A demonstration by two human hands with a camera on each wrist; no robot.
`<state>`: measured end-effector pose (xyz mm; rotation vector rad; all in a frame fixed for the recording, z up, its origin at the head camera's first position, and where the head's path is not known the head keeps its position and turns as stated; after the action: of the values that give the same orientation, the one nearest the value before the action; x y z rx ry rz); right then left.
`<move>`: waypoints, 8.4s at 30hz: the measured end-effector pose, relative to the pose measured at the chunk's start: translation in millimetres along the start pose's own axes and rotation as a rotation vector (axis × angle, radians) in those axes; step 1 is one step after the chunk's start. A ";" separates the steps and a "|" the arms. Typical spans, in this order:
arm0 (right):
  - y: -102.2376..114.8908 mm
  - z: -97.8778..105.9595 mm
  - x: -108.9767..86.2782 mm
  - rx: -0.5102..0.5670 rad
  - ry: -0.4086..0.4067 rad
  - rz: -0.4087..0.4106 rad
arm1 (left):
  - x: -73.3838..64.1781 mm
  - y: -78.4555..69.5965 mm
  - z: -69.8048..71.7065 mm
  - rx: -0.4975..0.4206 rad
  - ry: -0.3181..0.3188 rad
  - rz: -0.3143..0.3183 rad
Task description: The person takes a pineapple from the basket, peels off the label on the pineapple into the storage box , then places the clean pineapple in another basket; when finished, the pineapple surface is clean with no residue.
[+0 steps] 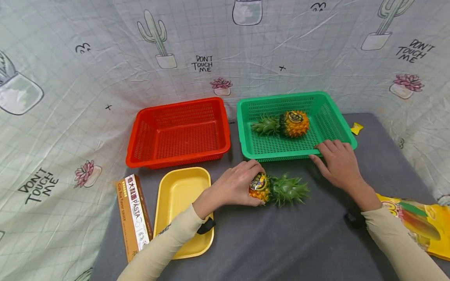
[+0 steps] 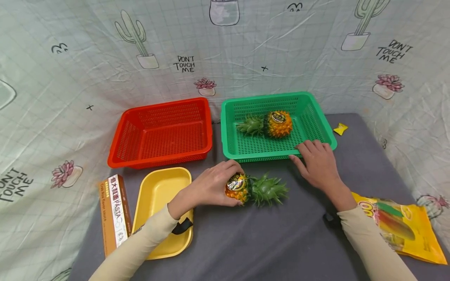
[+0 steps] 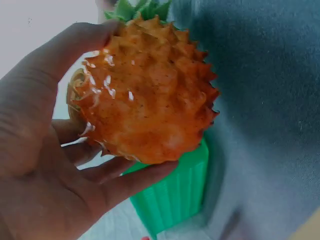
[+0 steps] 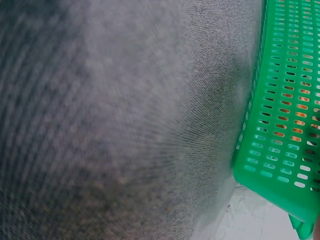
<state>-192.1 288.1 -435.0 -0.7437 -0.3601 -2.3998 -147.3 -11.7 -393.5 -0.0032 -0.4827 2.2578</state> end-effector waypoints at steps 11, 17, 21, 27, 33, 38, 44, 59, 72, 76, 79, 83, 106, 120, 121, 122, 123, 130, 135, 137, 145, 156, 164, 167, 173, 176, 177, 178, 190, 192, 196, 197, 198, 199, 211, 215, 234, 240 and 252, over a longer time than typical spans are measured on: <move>1.3 2.3 0.9 -0.001 -0.010 0.003 | 5.5 -2.0 -5.7 0.045 0.031 -0.027; 1.8 0.9 0.2 -0.006 -0.012 0.002 | 12.7 -5.0 -15.7 0.064 0.101 -0.031; 2.0 0.5 -0.3 -0.005 -0.013 -0.003 | 16.1 -5.8 -22.2 0.057 0.129 -0.023; 1.4 0.2 0.2 -0.006 -0.016 0.000 | 18.1 -6.2 -27.1 0.054 0.135 -0.032; 1.5 -0.4 1.2 0.001 -0.018 0.005 | 16.9 -6.4 -27.3 0.055 0.147 -0.036; 1.2 0.9 1.0 0.009 -0.006 0.004 | 17.0 -9.7 -26.1 0.072 0.147 -0.077; 2.0 2.7 1.1 0.026 0.028 -0.008 | 16.8 -9.8 -26.6 0.061 0.166 -0.060; 82.5 27.4 20.7 0.233 -0.061 0.220 | 18.1 -4.7 -25.6 0.061 0.157 -0.041; 107.4 0.0 0.2 0.254 0.168 0.167 | 19.4 -4.5 -27.6 0.018 0.162 -0.031; 110.3 -5.8 -5.9 0.265 0.203 0.159 | 18.6 -4.2 -28.0 0.010 0.156 -0.022; 112.8 -10.9 -11.1 0.267 0.234 0.145 | 18.5 -4.1 -27.8 0.003 0.154 -0.012; 115.8 -17.8 -17.9 0.267 0.266 0.127 | 19.3 -5.1 -27.6 -0.009 0.155 -0.001; 120.5 -28.4 -25.2 0.234 0.194 0.188 | 20.3 -8.5 -26.2 -0.014 0.158 0.001; 123.3 -29.0 -23.3 0.214 0.179 0.193 | 17.8 -7.5 -21.2 -0.043 0.179 0.013; 123.4 -28.7 -23.4 0.215 0.178 0.193 | 17.5 -7.2 -19.8 -0.046 0.178 0.015; 123.5 -28.5 -23.6 0.218 0.175 0.194 | 17.2 -6.6 -18.2 -0.047 0.178 0.018; 123.6 -28.3 -23.7 0.217 0.174 0.195 | 17.0 -5.9 -16.2 -0.050 0.175 0.020; 123.7 -27.0 -23.2 0.210 0.178 0.200 | 17.1 1.5 0.6 -0.153 0.128 0.047; 123.3 -27.1 -23.1 0.215 0.177 0.202 | 19.3 4.6 7.3 -0.191 0.071 0.022; 123.1 -27.2 -23.2 0.215 0.174 0.204 | 19.8 5.3 6.6 -0.188 0.068 0.016; 123.7 -28.6 -23.9 0.212 0.181 0.202 | 20.5 6.6 -4.4 -0.141 0.084 0.004; 124.3 -28.0 -24.9 0.213 0.178 0.188 | 21.3 6.0 -6.8 -0.148 0.060 0.012; 125.5 -27.3 -23.9 0.214 0.185 0.188 | 23.0 3.4 -1.6 -0.180 -0.037 -0.021; 125.9 -26.9 -23.7 0.215 0.181 0.195 | 22.8 4.3 -1.8 -0.194 -0.028 0.000; 125.9 -26.3 -23.3 0.217 0.177 0.199 | 23.5 6.5 -2.1 -0.284 -0.013 0.006; 125.6 -26.6 -23.5 0.221 0.180 0.197 | 23.6 6.5 -1.5 -0.333 -0.012 -0.006; 125.4 -26.7 -23.6 0.222 0.181 0.196 | 23.4 6.6 -1.1 -0.341 -0.013 -0.009; 125.2 -27.0 -23.8 0.223 0.183 0.195 | 23.2 6.7 -0.5 -0.348 -0.015 -0.010; 124.0 -26.6 -23.8 0.226 0.183 0.191 | 18.4 8.4 15.7 -0.372 -0.004 0.031; 124.2 -26.3 -23.9 0.224 0.182 0.192 | 16.2 9.8 18.8 -0.368 0.001 0.048; 126.1 -25.2 -23.8 0.225 0.180 0.200 | 10.3 13.3 25.0 -0.389 0.003 0.073; 126.5 -25.1 -24.0 0.225 0.181 0.202 | 8.5 14.5 27.0 -0.398 -0.002 0.079; 127.0 -25.0 -23.9 0.225 0.181 0.203 | 6.5 15.7 29.2 -0.410 -0.007 0.084; 127.0 -24.9 -24.0 0.225 0.180 0.204 | 4.7 16.9 31.5 -0.420 -0.013 0.088; 124.8 -27.1 -24.8 0.235 0.203 0.188 | -26.6 47.8 56.6 -0.471 -0.055 0.237; 124.6 -28.4 -24.6 0.239 0.204 0.189 | -40.9 60.9 62.4 -0.478 -0.073 0.292; 126.0 -26.5 -24.9 0.239 0.192 0.198 | -104.6 125.7 65.1 -0.448 0.023 0.436; 125.5 -27.4 -25.1 0.242 0.195 0.194 | -116.0 135.6 64.4 -0.420 0.027 0.470; 124.4 -28.4 -26.3 0.239 0.198 0.189 | -124.4 144.7 43.3 -0.404 0.090 0.466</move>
<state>-110.4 190.7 -463.6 -0.4097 -0.4623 -2.1805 -175.1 -203.3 -421.9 -0.4645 -0.9600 2.5490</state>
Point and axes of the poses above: each hand's wrist, its own x-axis towards the middle knuckle, its own z-axis out of the back of the hand, y = z × x, the point moved 6 cm from there along x, towards the middle knuckle, and after that the axes turned 4 degrees about z, right-handed, at the moved point
